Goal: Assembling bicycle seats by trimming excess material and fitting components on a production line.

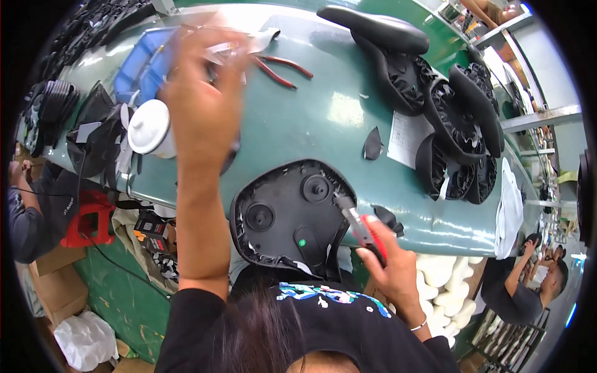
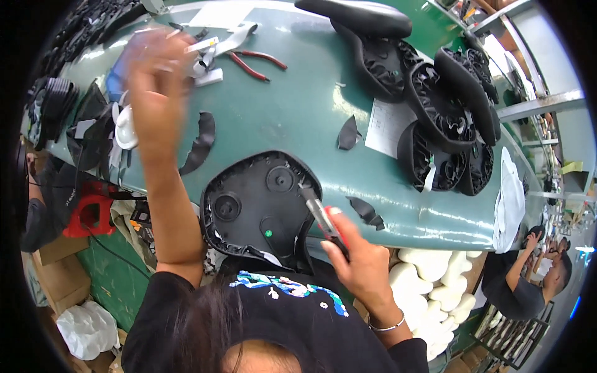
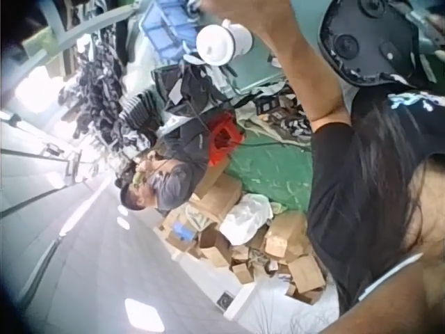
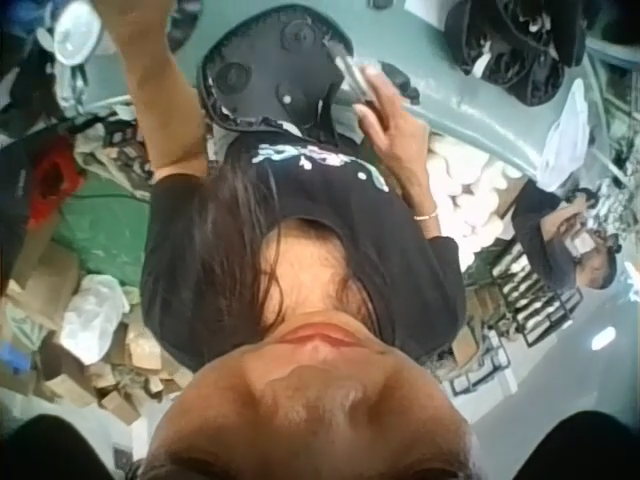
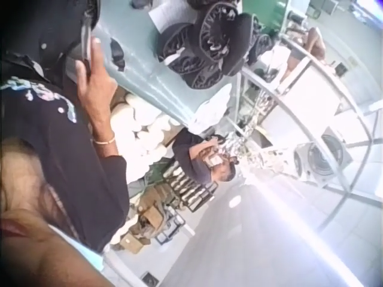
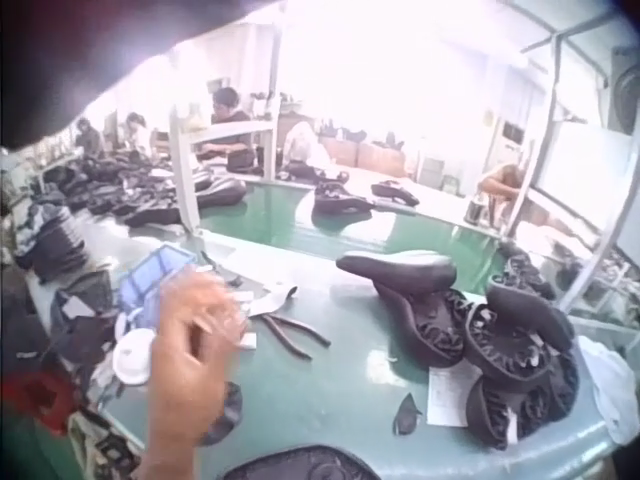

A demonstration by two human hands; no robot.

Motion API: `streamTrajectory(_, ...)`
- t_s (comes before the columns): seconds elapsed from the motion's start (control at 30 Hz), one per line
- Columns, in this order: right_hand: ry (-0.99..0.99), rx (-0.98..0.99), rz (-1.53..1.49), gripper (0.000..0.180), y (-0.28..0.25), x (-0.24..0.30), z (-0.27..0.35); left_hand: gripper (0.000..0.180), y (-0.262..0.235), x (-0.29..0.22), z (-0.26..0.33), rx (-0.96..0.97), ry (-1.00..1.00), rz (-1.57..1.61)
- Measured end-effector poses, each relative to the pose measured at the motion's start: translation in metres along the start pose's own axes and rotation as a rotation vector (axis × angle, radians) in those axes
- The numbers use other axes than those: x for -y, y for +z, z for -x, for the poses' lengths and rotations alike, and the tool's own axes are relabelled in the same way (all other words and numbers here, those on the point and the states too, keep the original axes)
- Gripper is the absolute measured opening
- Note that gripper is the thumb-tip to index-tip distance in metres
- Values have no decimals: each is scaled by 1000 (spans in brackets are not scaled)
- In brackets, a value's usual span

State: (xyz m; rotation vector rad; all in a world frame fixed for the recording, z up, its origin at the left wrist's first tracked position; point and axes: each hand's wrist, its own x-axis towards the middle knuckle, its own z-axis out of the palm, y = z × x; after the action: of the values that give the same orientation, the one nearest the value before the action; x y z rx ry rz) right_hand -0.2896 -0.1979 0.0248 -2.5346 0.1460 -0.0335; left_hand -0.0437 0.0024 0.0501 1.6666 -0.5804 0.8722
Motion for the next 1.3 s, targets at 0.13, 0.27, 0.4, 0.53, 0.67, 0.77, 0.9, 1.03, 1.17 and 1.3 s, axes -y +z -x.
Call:
streamTrajectory(0.13, 298, -59, -343, 40, 12, -26, -9, 66, -16, 19, 75, 1430, -463, -344)
streamTrajectory(0.27, 199, -530, -482, 26, -2, -17, -43, 46, -19, 58, 71, 881, -805, 64)
streamTrajectory(0.4, 37, -728, -552, 25, -36, -20, -83, 35, 27, 88, 22, -144, -1171, 713)
streamTrajectory(0.53, -71, -661, -580, 27, -36, -9, -161, 24, 113, 100, 54, 226, -521, 199)
streamTrajectory(0.67, -229, -552, -749, 29, -37, 20, -313, 8, 122, 87, 83, 348, -132, -120)
streamTrajectory(0.77, -182, -475, -735, 26, -33, 16, -459, 9, 113, 76, 76, 289, -281, 116)
streamTrajectory(0.9, -90, -445, -792, 32, -13, -29, -663, 11, 120, 64, 80, 501, -487, 413)
streamTrajectory(1.03, 87, -222, -764, 49, 64, -11, -763, 12, 100, 80, 72, 520, -807, 688)
streamTrajectory(1.17, 5, -249, -696, 52, 99, -12, -823, 19, 98, 101, 70, 415, -889, 811)
streamTrajectory(1.3, -1, -402, -554, 49, 101, -19, -826, 20, 93, 108, 57, 510, -1230, 983)
